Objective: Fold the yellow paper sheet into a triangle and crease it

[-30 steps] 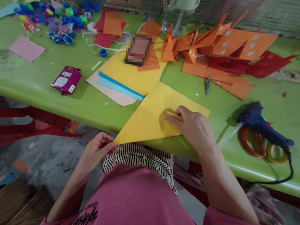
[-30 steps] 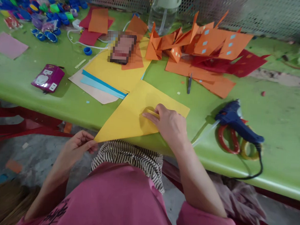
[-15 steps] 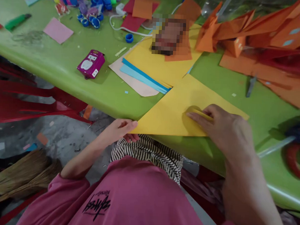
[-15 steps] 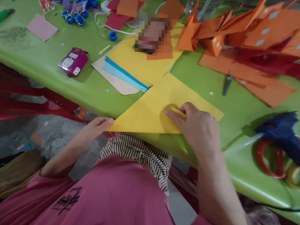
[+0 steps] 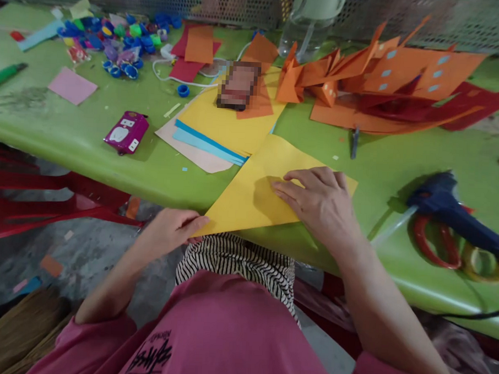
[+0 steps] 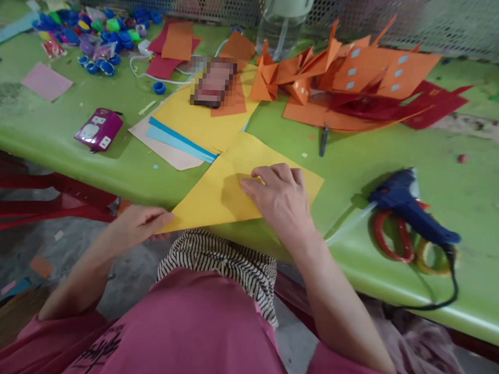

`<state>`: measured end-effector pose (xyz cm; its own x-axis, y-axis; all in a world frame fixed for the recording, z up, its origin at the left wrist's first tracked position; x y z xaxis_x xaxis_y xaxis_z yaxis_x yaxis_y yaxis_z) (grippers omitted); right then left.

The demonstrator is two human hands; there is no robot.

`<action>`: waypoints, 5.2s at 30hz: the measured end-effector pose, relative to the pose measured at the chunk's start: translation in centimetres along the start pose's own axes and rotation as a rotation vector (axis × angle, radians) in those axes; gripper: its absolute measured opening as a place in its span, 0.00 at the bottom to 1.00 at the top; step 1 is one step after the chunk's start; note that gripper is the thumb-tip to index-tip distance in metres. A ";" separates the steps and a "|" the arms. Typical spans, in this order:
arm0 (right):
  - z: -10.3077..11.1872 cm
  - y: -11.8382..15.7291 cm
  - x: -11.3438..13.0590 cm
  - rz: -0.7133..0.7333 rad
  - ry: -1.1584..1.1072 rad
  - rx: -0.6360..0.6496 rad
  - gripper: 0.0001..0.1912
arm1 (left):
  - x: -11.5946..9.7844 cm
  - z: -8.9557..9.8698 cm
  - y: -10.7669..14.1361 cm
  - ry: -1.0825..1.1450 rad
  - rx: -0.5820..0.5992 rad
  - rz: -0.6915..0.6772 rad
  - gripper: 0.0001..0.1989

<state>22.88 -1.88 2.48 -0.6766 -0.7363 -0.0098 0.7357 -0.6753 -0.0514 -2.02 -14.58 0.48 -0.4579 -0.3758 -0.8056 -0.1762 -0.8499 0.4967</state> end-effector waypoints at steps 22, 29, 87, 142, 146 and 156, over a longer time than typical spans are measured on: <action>0.9 0.4 1.6 0.018 -0.056 -0.009 0.17 | -6.2 -1.1 -10.0 -1.119 0.164 -0.547 0.32; -1.6 3.9 7.6 0.171 -0.028 -0.084 0.28 | -6.1 -1.2 -10.3 -1.115 0.203 -0.524 0.31; -0.9 8.3 1.3 -0.006 0.028 -0.059 0.32 | -7.6 -3.4 -9.4 -1.220 -0.119 -0.551 0.33; -0.1 5.7 1.6 0.156 0.029 -0.259 0.17 | -13.9 -4.5 -13.7 -1.258 -0.093 -0.229 0.21; -0.1 5.7 1.8 0.196 0.015 -0.248 0.17 | -13.8 -4.7 -13.7 -1.279 -0.119 -0.230 0.20; -0.5 6.5 1.5 0.236 -0.105 -0.168 0.26 | -14.5 -5.8 -14.6 -1.291 -0.080 -0.215 0.32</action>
<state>26.65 -7.38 1.65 -0.4745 -0.8781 0.0616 0.8506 -0.4754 -0.2246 12.22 1.17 3.00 -0.9345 0.3533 0.0440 -0.3183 -0.8845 0.3411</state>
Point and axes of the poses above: each hand's wrist, its own y-axis away from the middle knuckle, its own z-axis out of the back of the hand, x = y × z, the point moved 4 cm from there along -y, towards the middle knuckle, and after that the axes turned 14 degrees about x, right-handed, at the moved point
